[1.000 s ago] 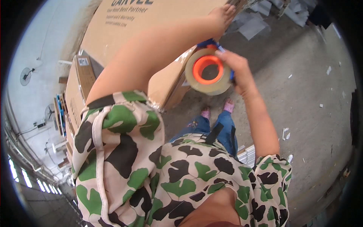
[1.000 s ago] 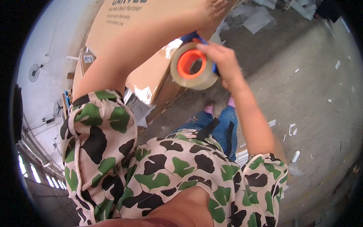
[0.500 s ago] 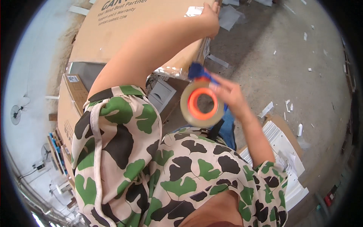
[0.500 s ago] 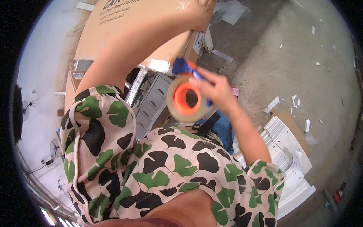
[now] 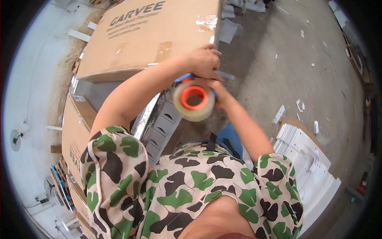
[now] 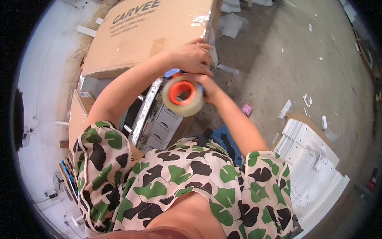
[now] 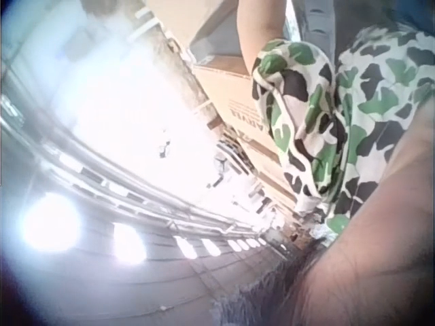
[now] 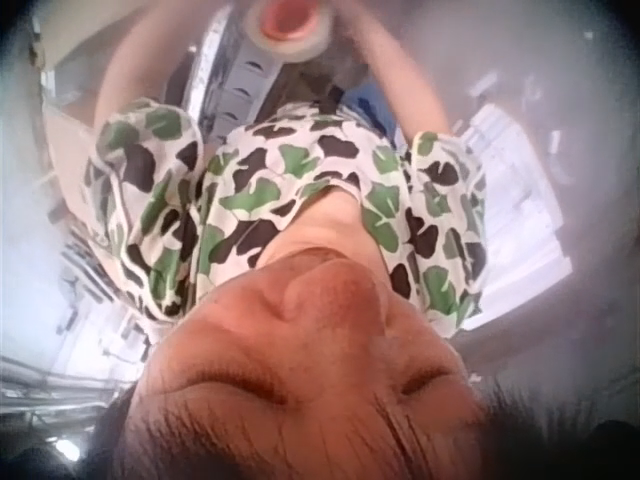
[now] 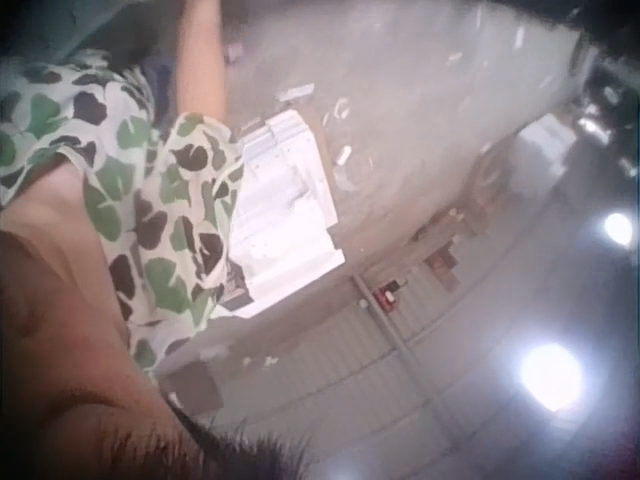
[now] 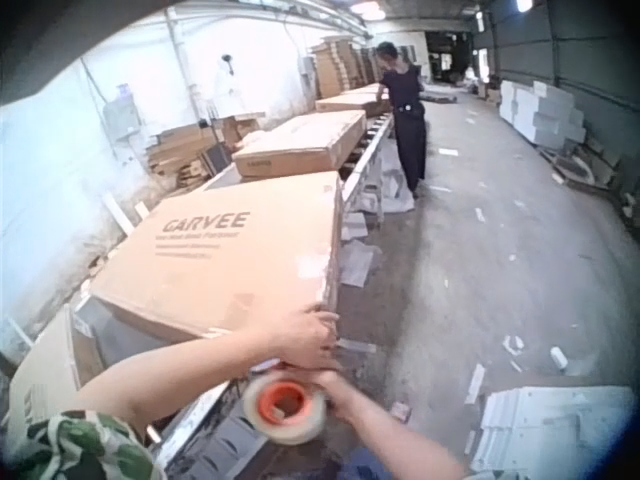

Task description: The person applies packing tape to cardboard boxes on a conveyor belt using a tape dispenser and then picks up and handles several black square components.

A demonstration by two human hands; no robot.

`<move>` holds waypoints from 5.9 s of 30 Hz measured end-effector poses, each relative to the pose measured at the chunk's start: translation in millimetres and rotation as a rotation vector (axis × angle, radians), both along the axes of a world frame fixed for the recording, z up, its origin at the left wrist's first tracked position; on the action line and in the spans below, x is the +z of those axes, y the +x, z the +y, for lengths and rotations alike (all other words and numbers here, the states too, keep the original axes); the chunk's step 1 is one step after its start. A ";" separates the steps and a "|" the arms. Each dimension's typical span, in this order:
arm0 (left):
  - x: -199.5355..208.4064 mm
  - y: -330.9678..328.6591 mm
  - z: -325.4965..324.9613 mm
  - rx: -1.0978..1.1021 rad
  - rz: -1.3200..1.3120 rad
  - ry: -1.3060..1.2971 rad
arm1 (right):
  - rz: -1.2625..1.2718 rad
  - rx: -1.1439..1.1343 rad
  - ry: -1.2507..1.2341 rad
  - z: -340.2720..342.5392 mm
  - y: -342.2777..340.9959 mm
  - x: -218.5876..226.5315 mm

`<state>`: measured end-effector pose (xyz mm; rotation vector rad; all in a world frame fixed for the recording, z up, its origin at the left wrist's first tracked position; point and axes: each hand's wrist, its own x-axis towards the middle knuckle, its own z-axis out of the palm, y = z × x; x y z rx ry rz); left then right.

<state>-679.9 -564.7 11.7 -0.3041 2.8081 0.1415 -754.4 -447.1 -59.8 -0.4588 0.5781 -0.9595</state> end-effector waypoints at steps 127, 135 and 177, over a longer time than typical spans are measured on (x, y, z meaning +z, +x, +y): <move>-137.0 771.8 -309.6 2.053 0.760 -0.581 | 1.829 -0.563 -0.344 -102.6 -23.3 8.2; -123.2 678.1 -128.0 2.323 0.617 -0.610 | 1.497 -0.784 -0.483 -199.9 -134.7 31.8; -83.4 117.2 161.0 2.992 1.073 -1.001 | 0.975 0.087 -1.518 -458.3 -142.3 96.2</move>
